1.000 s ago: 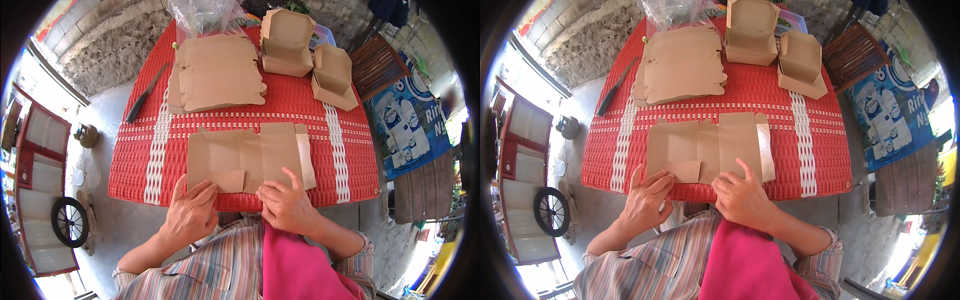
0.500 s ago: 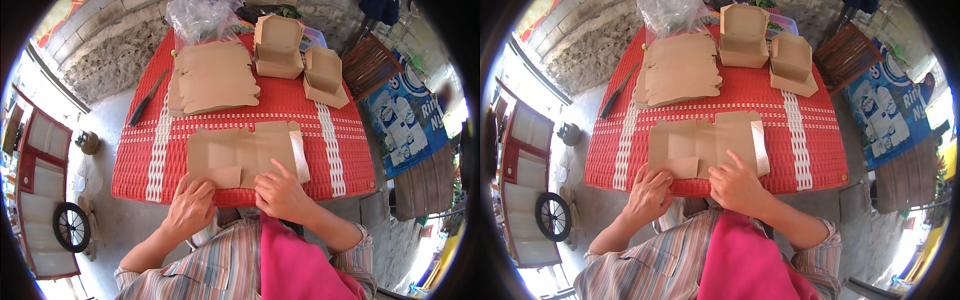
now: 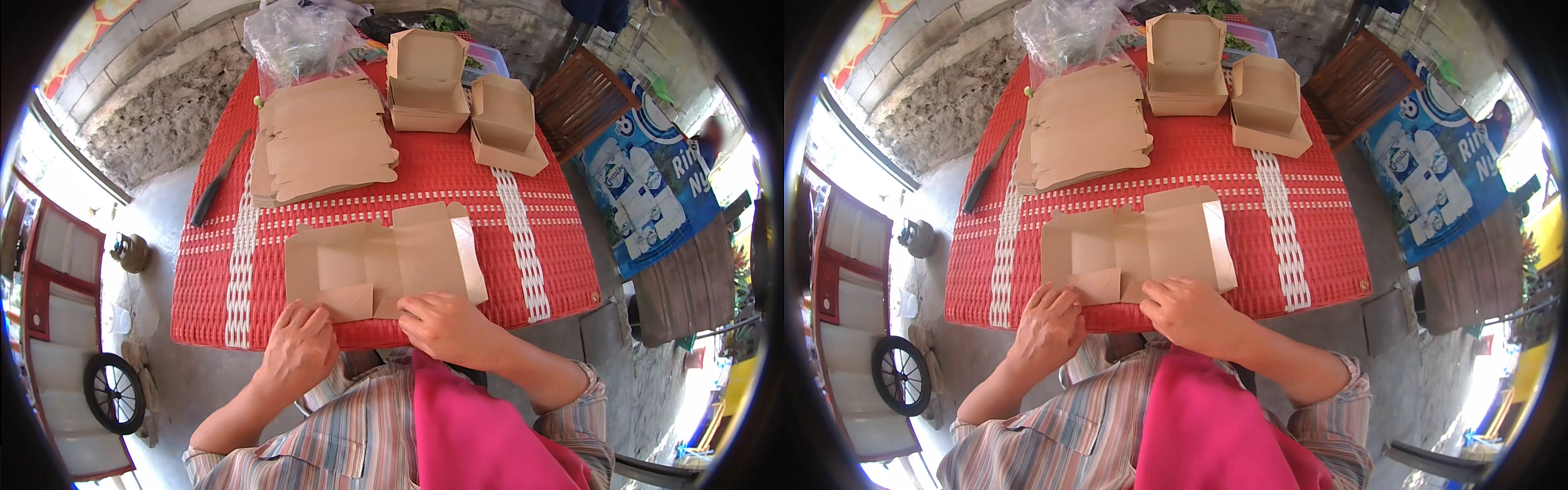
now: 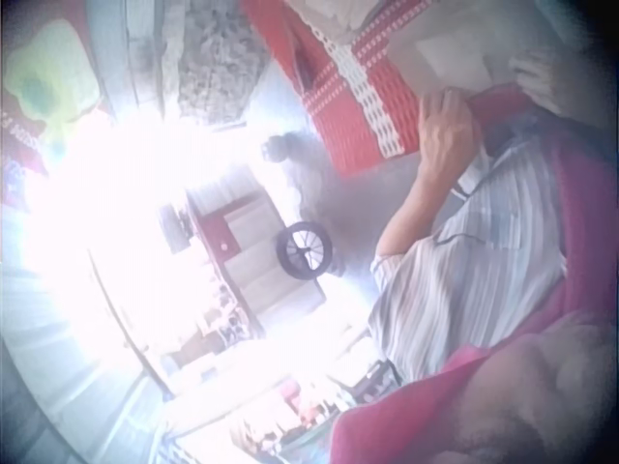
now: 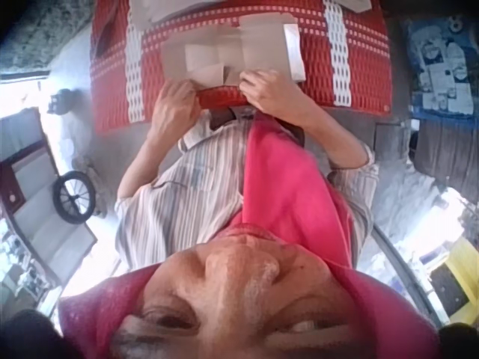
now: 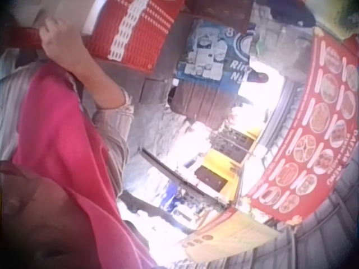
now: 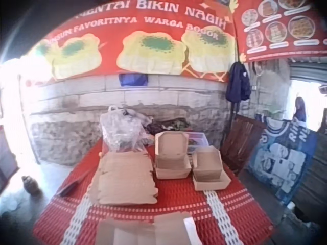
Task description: The person assembles flat cardboard pieces into small rectangular boxes by hand. They fold the sides and tuck the flaps into slots to form the box structure, repeating the process for multiple units and stacking the finished boxes on a red table.
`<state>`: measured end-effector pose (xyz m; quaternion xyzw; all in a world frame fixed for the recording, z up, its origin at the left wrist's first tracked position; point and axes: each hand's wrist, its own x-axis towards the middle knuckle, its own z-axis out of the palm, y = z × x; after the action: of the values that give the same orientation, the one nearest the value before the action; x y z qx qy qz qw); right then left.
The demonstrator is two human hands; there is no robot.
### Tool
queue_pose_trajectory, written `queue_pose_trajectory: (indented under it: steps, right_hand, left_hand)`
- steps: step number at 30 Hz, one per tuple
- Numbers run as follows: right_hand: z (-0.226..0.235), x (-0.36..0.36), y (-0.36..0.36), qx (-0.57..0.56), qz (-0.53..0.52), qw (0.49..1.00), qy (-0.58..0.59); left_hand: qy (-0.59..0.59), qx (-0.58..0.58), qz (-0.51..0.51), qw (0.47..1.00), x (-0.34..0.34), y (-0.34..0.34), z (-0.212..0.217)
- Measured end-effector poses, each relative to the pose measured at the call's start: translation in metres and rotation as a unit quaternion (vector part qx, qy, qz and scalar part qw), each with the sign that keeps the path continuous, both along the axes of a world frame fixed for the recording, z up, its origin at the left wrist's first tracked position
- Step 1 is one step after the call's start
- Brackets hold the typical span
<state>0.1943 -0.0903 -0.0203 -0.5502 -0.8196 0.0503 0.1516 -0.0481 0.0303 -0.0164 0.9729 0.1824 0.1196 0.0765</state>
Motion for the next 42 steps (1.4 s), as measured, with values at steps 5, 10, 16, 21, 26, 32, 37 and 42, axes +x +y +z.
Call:
queue_pose_trajectory:
  steps: [5,10,16,21,26,32,37,42]
  right_hand:
    - [0.004,0.007,0.002,0.005,0.012,1.000,0.021]
    - [0.010,0.012,-0.015,0.058,-0.090,0.994,0.033]
    - [0.001,0.033,-0.029,0.211,-0.148,0.966,0.025]
    - [0.025,0.052,0.001,0.311,-0.149,0.939,0.011]
    - [0.042,0.081,0.076,0.370,-0.118,0.921,-0.004]
    - [0.027,0.071,0.142,0.426,-0.210,0.877,0.066]
    - [-0.002,0.061,0.125,0.236,-0.106,0.923,0.284]
    - [0.008,0.057,0.119,0.063,-0.021,0.934,0.350]
  left_hand:
    - [-0.078,-0.050,0.031,0.995,0.019,0.016,0.011]
    - [-0.057,-0.137,0.020,0.989,0.030,0.026,0.010]
    - [-0.085,-0.132,-0.098,0.983,0.037,-0.007,0.025]
    - [-0.155,-0.037,-0.064,0.985,0.048,-0.017,0.047]
    - [-0.218,0.003,0.033,0.975,0.072,0.003,0.058]
    - [-0.282,-0.339,0.145,0.886,0.114,0.100,0.022]
    - [-0.311,-0.604,0.093,0.728,0.129,0.105,0.027]
    - [-0.321,-0.647,0.120,0.681,0.122,0.099,0.017]
